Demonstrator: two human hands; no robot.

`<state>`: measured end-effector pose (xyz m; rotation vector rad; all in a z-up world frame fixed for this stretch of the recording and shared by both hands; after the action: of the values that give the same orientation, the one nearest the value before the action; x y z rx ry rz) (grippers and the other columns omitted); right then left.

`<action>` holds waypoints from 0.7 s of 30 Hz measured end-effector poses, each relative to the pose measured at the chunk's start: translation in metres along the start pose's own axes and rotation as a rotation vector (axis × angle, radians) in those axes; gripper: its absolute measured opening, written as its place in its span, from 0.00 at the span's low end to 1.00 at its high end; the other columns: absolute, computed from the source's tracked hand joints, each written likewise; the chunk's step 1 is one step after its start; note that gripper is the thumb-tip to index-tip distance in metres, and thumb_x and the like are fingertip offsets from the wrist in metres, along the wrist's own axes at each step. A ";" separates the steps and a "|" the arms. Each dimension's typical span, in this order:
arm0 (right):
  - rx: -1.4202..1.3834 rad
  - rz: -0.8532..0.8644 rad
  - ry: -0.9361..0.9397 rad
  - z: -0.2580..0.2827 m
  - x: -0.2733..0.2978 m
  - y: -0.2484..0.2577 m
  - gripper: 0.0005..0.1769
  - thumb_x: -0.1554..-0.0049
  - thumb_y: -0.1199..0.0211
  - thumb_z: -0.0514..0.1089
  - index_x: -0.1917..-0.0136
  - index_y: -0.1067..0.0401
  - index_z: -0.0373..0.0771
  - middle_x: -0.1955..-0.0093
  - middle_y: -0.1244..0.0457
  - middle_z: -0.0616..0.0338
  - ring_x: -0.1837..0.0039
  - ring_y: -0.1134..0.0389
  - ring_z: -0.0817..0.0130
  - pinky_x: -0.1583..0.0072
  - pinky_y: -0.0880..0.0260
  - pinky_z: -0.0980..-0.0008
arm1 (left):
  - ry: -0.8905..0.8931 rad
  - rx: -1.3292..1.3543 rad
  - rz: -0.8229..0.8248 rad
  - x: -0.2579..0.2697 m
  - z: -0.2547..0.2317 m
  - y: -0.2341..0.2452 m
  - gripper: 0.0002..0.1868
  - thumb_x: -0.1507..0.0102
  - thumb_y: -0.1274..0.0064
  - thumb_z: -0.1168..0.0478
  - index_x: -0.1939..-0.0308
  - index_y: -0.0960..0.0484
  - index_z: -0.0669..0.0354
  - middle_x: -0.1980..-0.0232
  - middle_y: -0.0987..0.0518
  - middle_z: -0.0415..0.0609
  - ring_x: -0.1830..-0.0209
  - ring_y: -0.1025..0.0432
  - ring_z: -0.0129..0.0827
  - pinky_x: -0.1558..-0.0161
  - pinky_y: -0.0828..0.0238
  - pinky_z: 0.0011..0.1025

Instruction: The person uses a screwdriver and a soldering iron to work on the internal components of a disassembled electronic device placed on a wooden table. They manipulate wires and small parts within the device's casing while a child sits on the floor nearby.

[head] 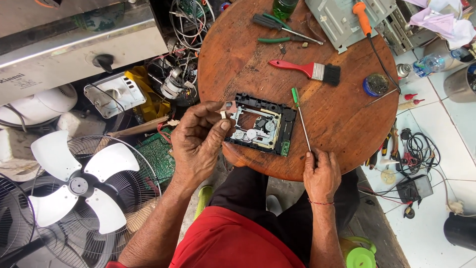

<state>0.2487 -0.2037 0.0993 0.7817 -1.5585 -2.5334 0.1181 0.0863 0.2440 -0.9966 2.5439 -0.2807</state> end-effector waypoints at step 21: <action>-0.022 -0.029 0.057 0.001 0.002 0.002 0.08 0.34 0.35 0.48 0.46 0.22 0.43 0.57 0.38 0.56 0.56 0.30 0.55 0.55 0.27 0.57 | 0.002 -0.069 -0.010 0.000 0.015 0.015 0.18 0.34 0.42 0.70 0.40 0.24 0.69 0.65 0.18 0.58 0.64 0.20 0.34 0.59 0.18 0.31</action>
<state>0.2458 -0.2050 0.1006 0.8720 -1.5109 -2.5204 0.1151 0.0964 0.2250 -1.0349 2.5671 -0.1981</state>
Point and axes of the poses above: each hand's wrist, its own x-axis away from the middle knuckle, its own y-axis out of the back of the hand, z = x × y, the point moved 1 cm from there along -x, towards the middle knuckle
